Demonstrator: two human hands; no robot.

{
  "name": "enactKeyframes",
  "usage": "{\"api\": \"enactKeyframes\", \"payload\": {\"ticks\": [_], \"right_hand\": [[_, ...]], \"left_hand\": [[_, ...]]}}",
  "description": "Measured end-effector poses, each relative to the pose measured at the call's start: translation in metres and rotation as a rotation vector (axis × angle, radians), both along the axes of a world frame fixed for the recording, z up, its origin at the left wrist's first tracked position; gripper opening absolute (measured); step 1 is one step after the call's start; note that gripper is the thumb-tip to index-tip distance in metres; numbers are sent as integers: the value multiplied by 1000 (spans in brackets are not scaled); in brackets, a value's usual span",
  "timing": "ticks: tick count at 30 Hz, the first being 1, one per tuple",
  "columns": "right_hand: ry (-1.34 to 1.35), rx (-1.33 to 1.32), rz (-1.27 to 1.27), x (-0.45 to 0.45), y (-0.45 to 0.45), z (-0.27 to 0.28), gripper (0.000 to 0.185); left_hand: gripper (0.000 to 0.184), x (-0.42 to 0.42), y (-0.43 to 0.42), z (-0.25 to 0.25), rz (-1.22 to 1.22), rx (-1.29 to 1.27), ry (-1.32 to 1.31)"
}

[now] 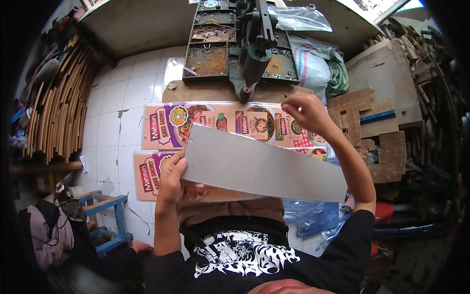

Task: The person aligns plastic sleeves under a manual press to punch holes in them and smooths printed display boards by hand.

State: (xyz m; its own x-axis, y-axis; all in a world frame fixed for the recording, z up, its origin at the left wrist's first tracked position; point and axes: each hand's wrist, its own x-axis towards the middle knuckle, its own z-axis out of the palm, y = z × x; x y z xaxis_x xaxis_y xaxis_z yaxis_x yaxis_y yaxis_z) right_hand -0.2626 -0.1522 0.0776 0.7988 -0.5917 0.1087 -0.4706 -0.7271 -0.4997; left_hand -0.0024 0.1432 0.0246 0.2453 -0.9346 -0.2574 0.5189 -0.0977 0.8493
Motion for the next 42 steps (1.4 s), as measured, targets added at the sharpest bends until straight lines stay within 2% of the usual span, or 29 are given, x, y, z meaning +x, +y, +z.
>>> {"api": "enactKeyframes", "payload": {"ticks": [3,6,13,15,18,22,24,25,26,28,33,38,40,41,42], "right_hand": [[-64,-241,-150,22,-52,-10,13],[-24,-341,-235,44,-84,-14,14],[127,-402,-219,75,-112,-33,15],[156,-539,-201,78,-116,-39,13],[222,-565,-188,81,-117,-41,14],[150,-640,-189,84,-110,-36,13],[-178,-334,-164,83,-98,-31,13],[-254,-157,-202,85,-82,-22,13],[-254,-156,-195,84,-76,-27,13],[-479,101,-186,82,-64,-33,14],[-561,401,-146,71,-33,-43,17],[-541,502,-86,72,-23,-52,20],[-487,484,-43,74,-21,-50,26],[-477,444,-17,76,-23,-51,38],[-478,443,-11,78,-22,-50,38]], "left_hand": [[43,-4,-5,3,51,24,-42],[43,-5,-6,2,69,46,-75],[42,-1,-10,5,32,99,-79],[42,-2,-9,6,23,104,-74],[41,2,-13,8,21,126,-66],[40,2,-12,3,13,70,-41],[39,1,-11,3,27,72,-40],[40,1,-11,3,26,63,-55],[42,1,-11,3,26,53,-70],[41,-1,-10,2,39,47,-89],[41,-3,-10,-1,63,22,-91],[41,-3,-9,-2,74,24,-87],[41,-1,-8,-5,72,26,-85],[41,0,-7,-6,69,34,-80],[41,0,-7,-6,74,32,-83]]}}
